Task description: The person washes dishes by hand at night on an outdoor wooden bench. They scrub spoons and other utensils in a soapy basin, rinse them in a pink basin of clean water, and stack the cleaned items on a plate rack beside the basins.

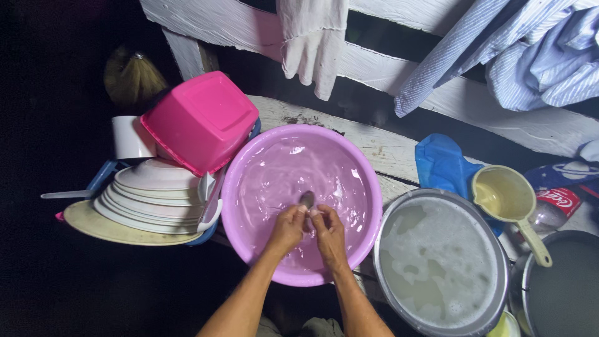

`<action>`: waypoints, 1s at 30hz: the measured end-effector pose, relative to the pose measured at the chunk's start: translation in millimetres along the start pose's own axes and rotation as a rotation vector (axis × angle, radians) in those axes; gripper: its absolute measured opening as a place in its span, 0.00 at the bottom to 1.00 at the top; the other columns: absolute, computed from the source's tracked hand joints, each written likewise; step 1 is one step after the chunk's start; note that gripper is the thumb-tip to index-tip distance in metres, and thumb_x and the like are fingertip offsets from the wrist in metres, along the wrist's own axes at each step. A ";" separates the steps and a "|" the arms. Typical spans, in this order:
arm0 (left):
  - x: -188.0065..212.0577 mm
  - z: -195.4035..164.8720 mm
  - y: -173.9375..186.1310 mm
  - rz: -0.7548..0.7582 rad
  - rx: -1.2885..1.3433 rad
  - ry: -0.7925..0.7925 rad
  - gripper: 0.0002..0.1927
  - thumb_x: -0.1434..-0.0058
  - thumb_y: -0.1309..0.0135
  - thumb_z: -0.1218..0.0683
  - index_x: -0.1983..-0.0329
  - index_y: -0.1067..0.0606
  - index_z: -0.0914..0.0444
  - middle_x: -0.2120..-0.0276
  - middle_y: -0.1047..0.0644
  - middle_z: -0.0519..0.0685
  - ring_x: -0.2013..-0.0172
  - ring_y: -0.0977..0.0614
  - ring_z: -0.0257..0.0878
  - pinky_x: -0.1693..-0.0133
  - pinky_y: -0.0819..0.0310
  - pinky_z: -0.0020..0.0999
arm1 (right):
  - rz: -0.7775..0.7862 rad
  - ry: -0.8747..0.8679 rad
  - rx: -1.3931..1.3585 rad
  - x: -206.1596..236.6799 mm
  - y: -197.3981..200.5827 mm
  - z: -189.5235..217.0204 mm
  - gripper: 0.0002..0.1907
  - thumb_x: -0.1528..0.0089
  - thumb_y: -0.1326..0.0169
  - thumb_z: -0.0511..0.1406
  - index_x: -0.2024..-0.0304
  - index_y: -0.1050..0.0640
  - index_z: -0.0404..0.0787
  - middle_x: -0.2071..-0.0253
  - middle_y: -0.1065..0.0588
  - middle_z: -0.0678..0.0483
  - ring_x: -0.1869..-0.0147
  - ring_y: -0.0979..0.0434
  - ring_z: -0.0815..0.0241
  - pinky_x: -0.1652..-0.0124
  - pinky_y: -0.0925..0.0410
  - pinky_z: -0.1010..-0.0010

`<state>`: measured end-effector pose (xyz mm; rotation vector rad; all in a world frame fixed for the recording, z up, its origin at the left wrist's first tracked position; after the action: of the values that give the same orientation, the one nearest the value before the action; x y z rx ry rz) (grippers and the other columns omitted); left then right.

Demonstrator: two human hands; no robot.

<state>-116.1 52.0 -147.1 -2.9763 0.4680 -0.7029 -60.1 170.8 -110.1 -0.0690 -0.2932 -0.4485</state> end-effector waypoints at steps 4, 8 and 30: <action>19.1 -15.0 -15.1 0.165 -0.201 0.009 0.17 0.28 0.56 0.49 0.62 0.25 0.66 0.79 0.26 0.44 0.79 0.24 0.33 0.75 0.27 0.32 | 0.015 -0.127 -0.250 -7.8 0.3 -17.7 0.20 0.34 0.42 0.46 0.54 0.17 0.34 0.70 0.27 0.52 0.71 0.34 0.63 0.73 0.39 0.68; 36.6 -32.4 -18.7 0.289 -0.293 0.029 0.18 0.27 0.58 0.51 0.64 0.24 0.69 0.80 0.25 0.48 0.82 0.24 0.35 0.75 0.25 0.33 | -0.115 -0.160 -0.312 -13.0 14.6 -28.3 0.20 0.33 0.43 0.45 0.64 0.20 0.33 0.70 0.24 0.51 0.72 0.29 0.62 0.71 0.35 0.70; 26.4 -6.3 -19.4 0.280 -0.228 0.193 0.16 0.29 0.55 0.54 0.66 0.23 0.68 0.77 0.22 0.50 0.78 0.19 0.36 0.74 0.24 0.30 | -0.058 -0.211 -0.316 9.8 10.1 -17.7 0.18 0.33 0.47 0.44 0.69 0.23 0.36 0.81 0.31 0.54 0.82 0.35 0.65 0.82 0.41 0.72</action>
<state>-91.1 62.6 -127.9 -2.9629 1.0174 -0.9670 -42.7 173.5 -124.1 -0.4191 -0.4305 -0.5435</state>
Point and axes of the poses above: each hand's wrist, its own x-axis away from the middle knuckle, its own y-axis out of the back of the hand, z = x × y, the point moved 3 cm from there along -x, towards the middle knuckle
